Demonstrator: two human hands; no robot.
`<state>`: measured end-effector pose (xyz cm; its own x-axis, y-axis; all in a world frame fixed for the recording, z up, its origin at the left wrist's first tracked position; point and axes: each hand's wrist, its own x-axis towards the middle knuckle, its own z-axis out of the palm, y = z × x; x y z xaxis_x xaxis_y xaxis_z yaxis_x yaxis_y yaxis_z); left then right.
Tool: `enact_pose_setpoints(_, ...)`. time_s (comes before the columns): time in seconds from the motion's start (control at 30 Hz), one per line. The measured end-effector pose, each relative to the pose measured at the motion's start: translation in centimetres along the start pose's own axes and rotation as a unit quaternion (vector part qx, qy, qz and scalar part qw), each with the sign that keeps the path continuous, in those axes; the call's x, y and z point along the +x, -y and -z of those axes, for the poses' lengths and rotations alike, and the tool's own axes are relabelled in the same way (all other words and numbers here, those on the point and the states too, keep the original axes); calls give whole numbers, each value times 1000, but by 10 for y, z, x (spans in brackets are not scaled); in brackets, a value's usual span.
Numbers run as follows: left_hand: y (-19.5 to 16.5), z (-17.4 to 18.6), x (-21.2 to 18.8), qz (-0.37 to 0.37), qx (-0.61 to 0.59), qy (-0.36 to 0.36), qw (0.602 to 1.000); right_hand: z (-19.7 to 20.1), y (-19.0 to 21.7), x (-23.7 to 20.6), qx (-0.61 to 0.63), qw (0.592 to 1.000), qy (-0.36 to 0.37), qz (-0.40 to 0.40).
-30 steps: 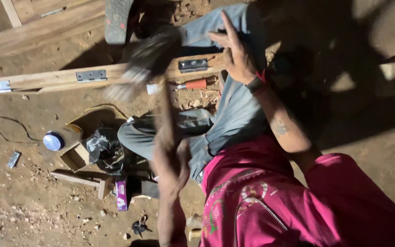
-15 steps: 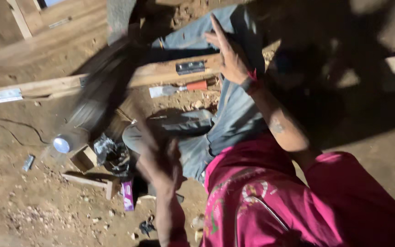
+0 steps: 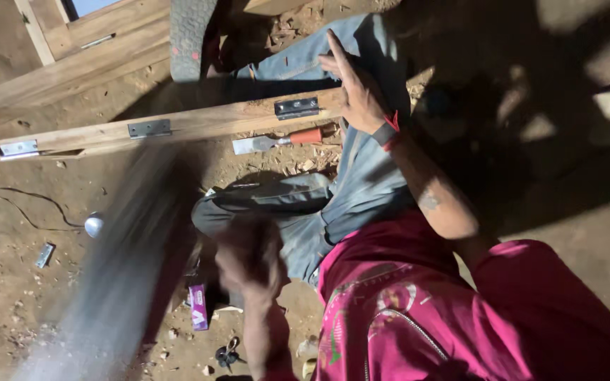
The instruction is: The person sits on the ground and uses a chisel and hammer to carve a recess into a wooden frame. They then place a metal hinge into the recess and hammer nails to secure it. The person repeats this process for a second hinge on the same frame.
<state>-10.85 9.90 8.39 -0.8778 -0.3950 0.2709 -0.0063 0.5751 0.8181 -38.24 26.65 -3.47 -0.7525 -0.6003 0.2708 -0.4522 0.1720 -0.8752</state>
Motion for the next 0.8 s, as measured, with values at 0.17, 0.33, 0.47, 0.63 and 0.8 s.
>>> enact_pose_setpoints(0.17,6,-32,15,33,14,36,999,4,4,6,18,1000,-9,-13)
enact_pose_setpoints(0.33,30,-49,4,258,97,98,956,4,11,11,-16,988,4,-151)
enact_pose_setpoints(0.47,24,-11,-14,75,-5,-46,996,5,10,6,-1,1000,6,0)
enact_pose_setpoints(0.63,37,-52,3,4,216,5,976,2,7,8,-1,1000,-13,11)
enact_pose_setpoints(0.8,39,-63,-5,202,108,64,971,6,12,7,-25,999,-33,12)
